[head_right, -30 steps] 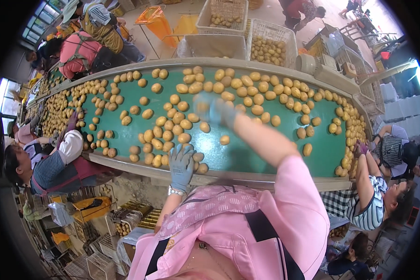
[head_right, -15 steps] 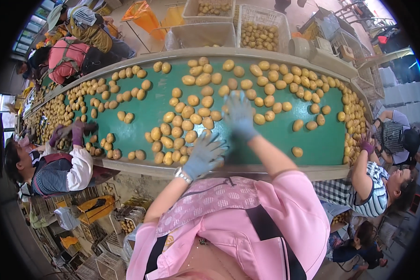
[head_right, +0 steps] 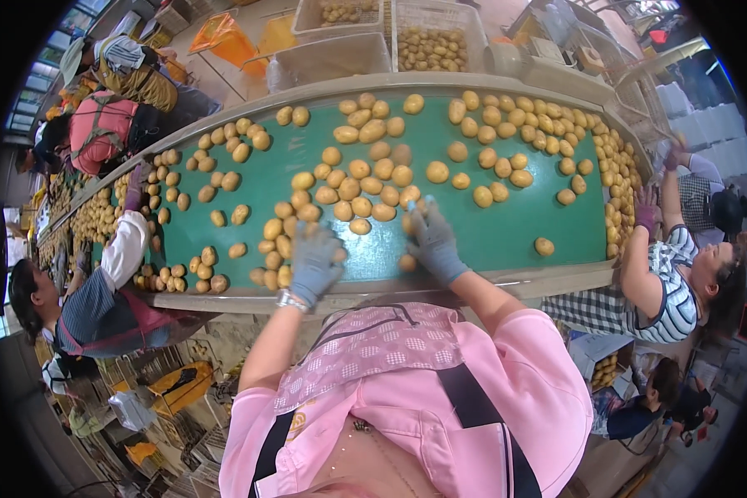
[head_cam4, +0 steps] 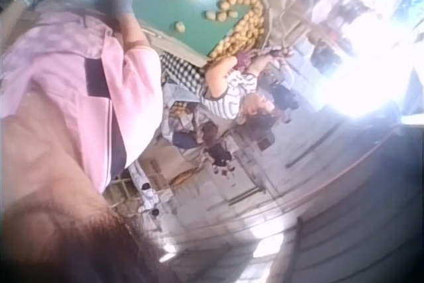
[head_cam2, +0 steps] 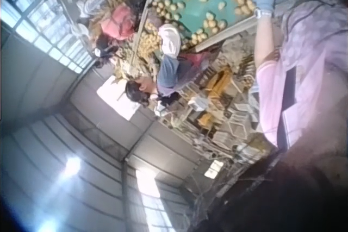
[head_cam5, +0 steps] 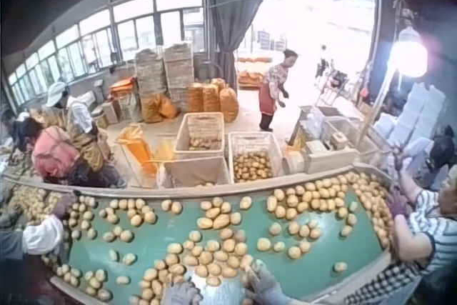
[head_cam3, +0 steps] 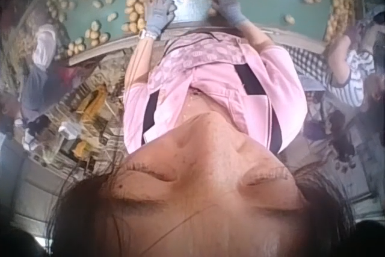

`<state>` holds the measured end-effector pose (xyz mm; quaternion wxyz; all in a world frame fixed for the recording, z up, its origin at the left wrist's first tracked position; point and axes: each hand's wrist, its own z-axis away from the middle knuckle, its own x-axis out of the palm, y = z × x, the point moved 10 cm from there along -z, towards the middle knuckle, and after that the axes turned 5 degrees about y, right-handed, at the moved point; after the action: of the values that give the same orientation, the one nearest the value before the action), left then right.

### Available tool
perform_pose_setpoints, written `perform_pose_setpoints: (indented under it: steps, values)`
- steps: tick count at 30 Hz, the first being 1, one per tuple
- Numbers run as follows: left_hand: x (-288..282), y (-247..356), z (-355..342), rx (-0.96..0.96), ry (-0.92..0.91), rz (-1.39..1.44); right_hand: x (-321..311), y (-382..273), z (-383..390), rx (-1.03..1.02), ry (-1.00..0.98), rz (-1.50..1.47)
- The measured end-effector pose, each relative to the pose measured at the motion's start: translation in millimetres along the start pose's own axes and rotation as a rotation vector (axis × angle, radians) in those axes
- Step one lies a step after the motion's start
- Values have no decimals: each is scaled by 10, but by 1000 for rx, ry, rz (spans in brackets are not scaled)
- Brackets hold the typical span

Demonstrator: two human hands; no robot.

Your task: Manually sort potatoes on a moving conveyor belt into different bins based on quality or size.

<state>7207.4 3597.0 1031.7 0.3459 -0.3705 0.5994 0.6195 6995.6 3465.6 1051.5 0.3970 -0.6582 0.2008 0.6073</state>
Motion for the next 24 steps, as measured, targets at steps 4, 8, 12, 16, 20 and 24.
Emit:
perform_pose_setpoints:
  steps: [4,8,12,16,20,24]
  values:
    - [-215,-1572,553,-493,-106,-177,375,-717,118,-219,-541,-391]
    - [-880,-2194,1150,-675,229,-483,-124,-417,-1006,-37,-132,-223]
    - [-989,-2021,1383,-638,358,-334,-102,390,-1656,298,-33,67]
    - [-906,-1083,947,-258,486,140,666,212,-1468,329,-206,-118]
    - [-182,169,387,326,58,266,1402,-1005,-1136,65,-436,-287]
    - [-45,-15,526,303,46,330,1902,-1869,-738,498,-618,-1381]
